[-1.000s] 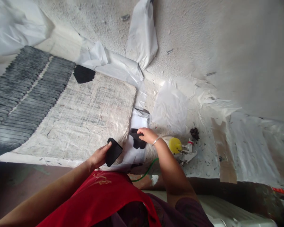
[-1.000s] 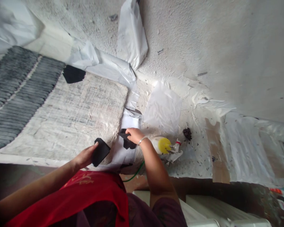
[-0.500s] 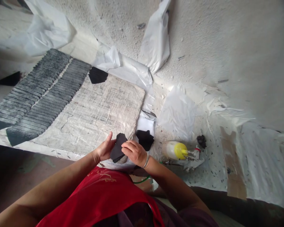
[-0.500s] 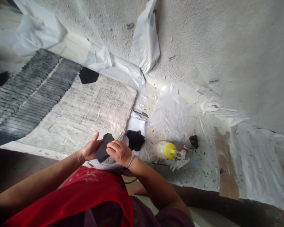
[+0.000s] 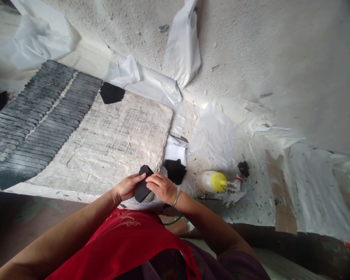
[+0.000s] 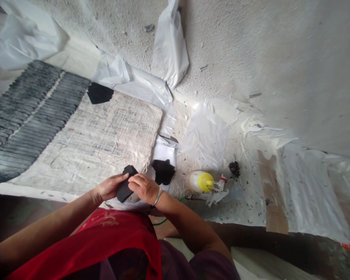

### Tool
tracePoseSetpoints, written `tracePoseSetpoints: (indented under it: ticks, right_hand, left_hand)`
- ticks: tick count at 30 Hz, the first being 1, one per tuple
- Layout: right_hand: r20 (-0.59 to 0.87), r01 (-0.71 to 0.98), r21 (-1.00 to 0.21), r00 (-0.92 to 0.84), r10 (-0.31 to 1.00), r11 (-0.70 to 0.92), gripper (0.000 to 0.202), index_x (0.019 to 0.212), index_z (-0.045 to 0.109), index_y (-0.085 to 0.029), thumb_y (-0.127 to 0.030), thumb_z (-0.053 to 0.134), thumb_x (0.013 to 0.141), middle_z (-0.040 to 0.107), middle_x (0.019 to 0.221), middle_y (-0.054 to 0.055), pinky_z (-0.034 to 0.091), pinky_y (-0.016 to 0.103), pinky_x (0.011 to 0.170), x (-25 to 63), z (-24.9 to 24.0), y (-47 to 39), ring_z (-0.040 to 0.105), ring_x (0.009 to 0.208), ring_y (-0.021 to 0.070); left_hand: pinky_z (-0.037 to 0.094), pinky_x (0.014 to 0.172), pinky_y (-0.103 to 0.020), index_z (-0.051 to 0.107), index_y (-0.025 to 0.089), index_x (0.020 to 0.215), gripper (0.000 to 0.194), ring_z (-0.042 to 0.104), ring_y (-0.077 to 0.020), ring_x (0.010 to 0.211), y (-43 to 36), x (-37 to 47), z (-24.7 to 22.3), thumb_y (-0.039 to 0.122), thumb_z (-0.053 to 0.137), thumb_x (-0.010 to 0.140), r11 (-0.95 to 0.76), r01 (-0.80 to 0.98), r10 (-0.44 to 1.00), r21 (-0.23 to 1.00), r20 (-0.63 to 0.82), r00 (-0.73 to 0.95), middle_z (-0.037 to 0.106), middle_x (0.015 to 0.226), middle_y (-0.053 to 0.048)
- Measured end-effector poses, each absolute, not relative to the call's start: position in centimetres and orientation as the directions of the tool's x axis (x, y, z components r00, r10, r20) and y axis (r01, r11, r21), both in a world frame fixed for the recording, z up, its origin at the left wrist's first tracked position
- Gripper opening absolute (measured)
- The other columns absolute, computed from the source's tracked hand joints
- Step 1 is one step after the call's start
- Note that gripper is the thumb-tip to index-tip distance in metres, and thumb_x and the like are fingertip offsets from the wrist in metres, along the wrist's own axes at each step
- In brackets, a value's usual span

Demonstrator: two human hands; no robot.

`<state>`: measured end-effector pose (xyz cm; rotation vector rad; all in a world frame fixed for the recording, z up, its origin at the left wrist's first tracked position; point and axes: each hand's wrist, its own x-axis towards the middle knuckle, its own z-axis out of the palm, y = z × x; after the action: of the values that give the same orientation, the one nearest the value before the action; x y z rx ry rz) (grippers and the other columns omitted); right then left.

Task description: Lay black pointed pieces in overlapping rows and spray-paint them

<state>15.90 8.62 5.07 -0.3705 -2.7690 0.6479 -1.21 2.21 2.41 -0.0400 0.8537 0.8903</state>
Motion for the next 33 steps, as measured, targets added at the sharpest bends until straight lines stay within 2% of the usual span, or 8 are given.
tracePoseSetpoints:
  ticks: [8,11,15,18,20,23,26,33]
  right_hand:
    - [0.09,0.258,-0.387,-0.945,0.315,0.885,0.018,0.091,0.062,-0.019,-0.016,0.045,0.087,0.058,0.112,0.006,0.042,0.032,0.092,17.5,5.0,7.6,0.046,0.111,0.0188]
    - [-0.004,0.332,-0.405,-0.932,0.362,0.852,0.014,0.083,0.063,-0.019,-0.017,0.049,0.083,0.06,0.11,0.005,0.043,0.03,0.088,19.2,3.7,6.5,0.051,0.102,0.0182]
    - [-0.131,0.603,-0.449,-0.774,0.619,0.659,0.016,0.085,0.061,-0.02,-0.012,0.049,0.079,0.062,0.097,0.004,0.044,0.025,0.083,21.9,1.9,6.1,0.055,0.09,0.0154]
    - [-0.178,0.835,-0.39,-0.483,0.857,0.389,0.019,0.096,0.059,-0.019,-0.012,0.048,0.082,0.059,0.095,0.006,0.044,0.025,0.082,23.7,1.2,7.6,0.054,0.091,0.016]
    - [-0.17,0.892,-0.333,-0.377,0.911,0.307,0.02,0.101,0.057,-0.017,-0.016,0.052,0.081,0.058,0.1,0.007,0.042,0.028,0.085,24.2,0.9,9.2,0.052,0.095,0.0182]
    - [-0.155,0.883,-0.249,-0.441,0.884,0.398,0.031,0.108,0.055,-0.018,-0.024,0.062,0.078,0.054,0.113,0.009,0.039,0.033,0.091,23.8,0.4,11.3,0.047,0.105,0.0221]
    - [-0.235,0.859,-0.15,-0.513,0.826,0.49,0.033,0.105,0.056,-0.018,-0.032,0.065,0.077,0.055,0.109,0.01,0.039,0.037,0.088,22.7,-0.2,12.5,0.046,0.103,0.0245]
    - [-0.299,0.835,-0.005,-0.526,0.796,0.55,0.023,0.093,0.061,-0.014,-0.033,0.05,0.087,0.057,0.099,0.012,0.037,0.039,0.082,21.1,-0.5,13.3,0.047,0.096,0.0251]
  left_hand:
    - [0.054,0.058,-0.028,0.061,0.01,0.091,0.02,0.065,-0.0185,0.062,1.9,-0.7,2.0,0.022,0.066,0.076,0.67,-0.639,0.619,0.379,-0.759,0.199,0.068,0.074,-0.01]
    - [0.054,0.059,-0.028,0.061,0.01,0.094,0.022,0.065,-0.0189,0.063,1.3,-0.9,1.4,0.023,0.065,0.076,0.697,-0.62,0.567,0.36,-0.806,0.169,0.069,0.076,-0.009]
    - [0.051,0.052,-0.024,0.062,0.011,0.095,0.027,0.064,-0.0166,0.058,0.0,-1.2,1.0,0.027,0.068,0.074,0.754,-0.557,0.504,0.349,-0.85,0.15,0.068,0.074,-0.008]
    - [0.05,0.052,-0.022,0.062,0.012,0.094,0.035,0.063,-0.0158,0.06,-0.8,-1.0,1.0,0.03,0.074,0.067,0.79,-0.508,0.491,0.344,-0.851,0.186,0.069,0.077,-0.008]
    - [0.049,0.053,-0.022,0.062,0.013,0.092,0.035,0.063,-0.0156,0.061,-1.1,-0.5,1.0,0.027,0.076,0.065,0.794,-0.491,0.5,0.358,-0.844,0.193,0.069,0.076,-0.007]
    - [0.049,0.055,-0.023,0.064,0.013,0.089,0.03,0.063,-0.0171,0.063,-1.3,0.3,1.1,0.026,0.076,0.065,0.79,-0.487,0.52,0.372,-0.828,0.211,0.069,0.075,-0.006]
    - [0.049,0.06,-0.025,0.065,0.013,0.088,0.027,0.064,-0.0198,0.069,-1.1,0.8,1.3,0.027,0.074,0.067,0.783,-0.494,0.532,0.379,-0.819,0.216,0.07,0.079,-0.007]
    - [0.045,0.055,-0.024,0.062,0.012,0.087,0.031,0.061,-0.0173,0.062,-0.4,0.9,1.6,0.028,0.075,0.065,0.731,-0.544,0.57,0.413,-0.807,0.154,0.069,0.073,-0.006]
